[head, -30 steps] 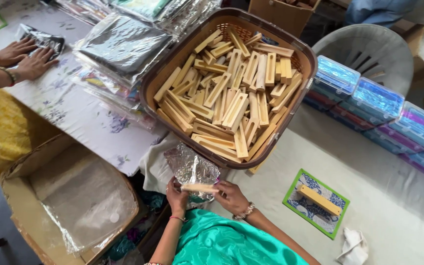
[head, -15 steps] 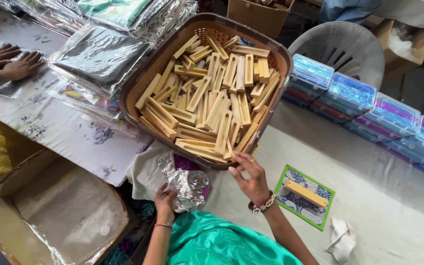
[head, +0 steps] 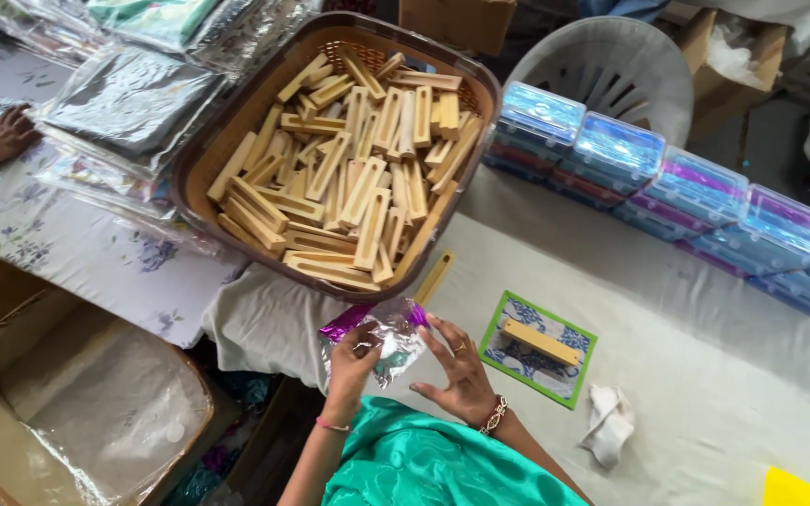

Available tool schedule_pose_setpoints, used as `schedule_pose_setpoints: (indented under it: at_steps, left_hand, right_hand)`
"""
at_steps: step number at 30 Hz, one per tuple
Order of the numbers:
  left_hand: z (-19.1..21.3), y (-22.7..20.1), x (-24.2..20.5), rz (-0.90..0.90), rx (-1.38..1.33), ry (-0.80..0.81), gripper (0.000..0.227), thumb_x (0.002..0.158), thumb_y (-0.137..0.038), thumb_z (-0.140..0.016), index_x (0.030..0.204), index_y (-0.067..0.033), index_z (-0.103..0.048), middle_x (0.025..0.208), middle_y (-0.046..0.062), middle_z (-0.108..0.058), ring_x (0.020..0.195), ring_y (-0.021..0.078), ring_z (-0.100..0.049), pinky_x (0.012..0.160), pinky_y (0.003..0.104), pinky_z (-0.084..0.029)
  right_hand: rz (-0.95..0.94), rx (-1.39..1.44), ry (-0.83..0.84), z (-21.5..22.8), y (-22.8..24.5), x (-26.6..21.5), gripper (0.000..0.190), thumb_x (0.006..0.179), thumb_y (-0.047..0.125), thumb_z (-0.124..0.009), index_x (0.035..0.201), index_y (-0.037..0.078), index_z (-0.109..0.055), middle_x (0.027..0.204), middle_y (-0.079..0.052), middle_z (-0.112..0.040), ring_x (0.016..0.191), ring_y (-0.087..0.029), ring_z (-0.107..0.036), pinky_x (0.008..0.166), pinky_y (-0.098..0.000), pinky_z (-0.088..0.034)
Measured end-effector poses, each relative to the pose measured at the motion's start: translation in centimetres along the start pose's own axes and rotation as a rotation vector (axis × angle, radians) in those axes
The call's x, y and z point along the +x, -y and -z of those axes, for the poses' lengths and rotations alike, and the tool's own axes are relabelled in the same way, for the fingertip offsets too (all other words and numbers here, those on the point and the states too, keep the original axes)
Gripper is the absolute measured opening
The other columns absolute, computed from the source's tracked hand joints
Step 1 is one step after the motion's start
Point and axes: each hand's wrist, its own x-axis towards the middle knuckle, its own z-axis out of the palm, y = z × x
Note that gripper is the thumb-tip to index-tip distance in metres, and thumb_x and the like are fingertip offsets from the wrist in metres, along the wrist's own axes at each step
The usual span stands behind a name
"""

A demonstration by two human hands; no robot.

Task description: Preparing small items, possibly wooden or craft-related, by cleaning and arranging them on a workspace.

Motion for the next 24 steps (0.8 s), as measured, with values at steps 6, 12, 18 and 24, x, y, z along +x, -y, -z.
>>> schedule_pose_setpoints:
  at_steps: [6,12,18,24]
  left_hand:
    - [-6.5,1.8,-0.4,-0.004,-0.009,0.214,0.042,0.084,0.004,-0.066,0.127,0.0062,-0.066,0.099,0.0,-0.064,0.079,0.0058,-0.058,0.066,0.019,-0.047]
    - [-12.5,-0.5,-2.3,0.156,-0.052,0.271,0.041,0.096,-0.023,-0.067,0.13,0.0008,-0.065,0.099,0.01,-0.069,0.079,0.0109,-0.065,0.069,0.027,-0.059]
    - [-14.0,-1.5,-3.1,-0.272,0.483,0.124,0.051,0.096,-0.034,-0.067,0.137,-0.0039,-0.063,0.133,0.012,-0.066,0.118,0.0208,-0.063,0.095,0.037,-0.054]
    - [-13.7,3.9,-3.2,0.142,0.394,0.546,0.071,0.094,-0.042,-0.066,0.152,-0.006,-0.044,0.143,0.011,-0.062,0.134,0.0215,-0.056,0.112,0.036,-0.043]
  right_hand:
    - [-0.034,-0.129,0.09,2.6,-4.0,-3.8,0.061,0.07,0.02,-0.088,0.128,0.022,-0.068,0.14,-0.001,-0.059,0.139,-0.028,-0.045,0.107,-0.0503,-0.037]
    - [-0.438,0.385,-0.236,2.6,-10.0,-10.3,0.026,0.094,0.006,-0.065,0.118,0.011,-0.071,0.117,-0.002,-0.077,0.11,-0.016,-0.074,0.093,-0.0265,-0.056]
    - [-0.76,1.125,-0.549,4.1,-17.9,-15.4,0.025,0.098,0.004,-0.056,0.117,0.0,-0.072,0.104,-0.002,-0.075,0.09,-0.008,-0.068,0.082,-0.0213,-0.054]
    - [-0.971,1.169,-0.566,3.8,-21.0,-18.0,0.017,0.095,0.007,-0.063,0.107,-0.001,-0.072,0.082,-0.009,-0.074,0.061,-0.013,-0.066,0.054,-0.0253,-0.053]
